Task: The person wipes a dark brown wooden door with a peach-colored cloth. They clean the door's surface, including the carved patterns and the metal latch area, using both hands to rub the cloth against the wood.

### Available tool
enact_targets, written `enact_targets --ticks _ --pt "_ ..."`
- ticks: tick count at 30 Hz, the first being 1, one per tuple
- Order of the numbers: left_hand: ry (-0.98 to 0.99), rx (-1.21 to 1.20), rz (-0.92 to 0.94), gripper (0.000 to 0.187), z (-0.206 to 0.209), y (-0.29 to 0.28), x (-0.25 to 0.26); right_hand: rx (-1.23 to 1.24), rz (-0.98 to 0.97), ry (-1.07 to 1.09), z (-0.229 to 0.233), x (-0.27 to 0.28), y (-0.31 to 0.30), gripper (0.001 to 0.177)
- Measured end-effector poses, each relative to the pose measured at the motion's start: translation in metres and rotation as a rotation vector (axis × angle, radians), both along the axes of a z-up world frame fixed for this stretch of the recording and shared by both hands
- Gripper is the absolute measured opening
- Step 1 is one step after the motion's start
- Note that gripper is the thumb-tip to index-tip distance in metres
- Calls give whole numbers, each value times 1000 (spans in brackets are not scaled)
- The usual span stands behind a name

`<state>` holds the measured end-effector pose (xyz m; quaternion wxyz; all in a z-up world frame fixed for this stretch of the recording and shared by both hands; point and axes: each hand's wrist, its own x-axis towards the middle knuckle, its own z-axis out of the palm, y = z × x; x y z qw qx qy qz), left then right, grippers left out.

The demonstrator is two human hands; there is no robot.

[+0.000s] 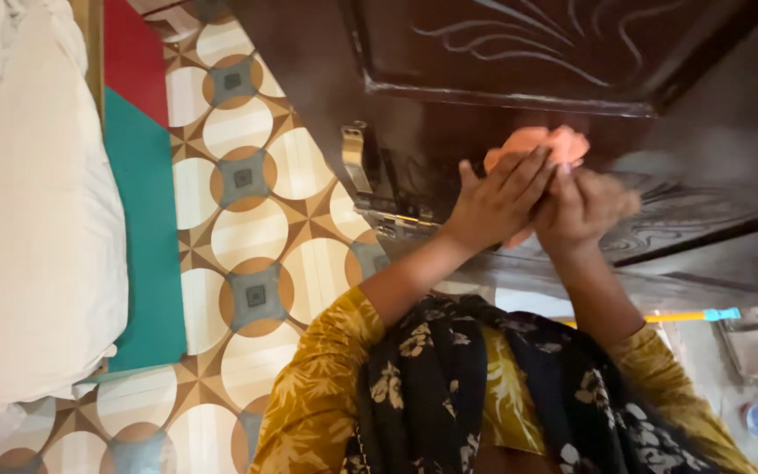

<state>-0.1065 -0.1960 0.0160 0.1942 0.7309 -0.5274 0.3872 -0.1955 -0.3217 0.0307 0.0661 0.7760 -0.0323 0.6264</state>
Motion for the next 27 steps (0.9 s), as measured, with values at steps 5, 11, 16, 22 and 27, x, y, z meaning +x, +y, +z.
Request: enact_targets --ticks 5,11,16,22,27 --pt "-129 -70 45 52 49 -40 -13 -38 -23 -115 50 -23 -31 19" --pt "-33 -17 137 28 -7 -64 0 -63 -1 74 -16 -12 -57 33" --pt "162 111 121 23 -60 -45 -9 -79 -20 262 -96 -18 -57 47" --pt "122 86 130 29 -67 -48 -22 -120 -15 343 -114 -34 -63 53" --pt "40 48 13 41 5 -74 -36 -43 -75 260 -44 -46 -93 58"
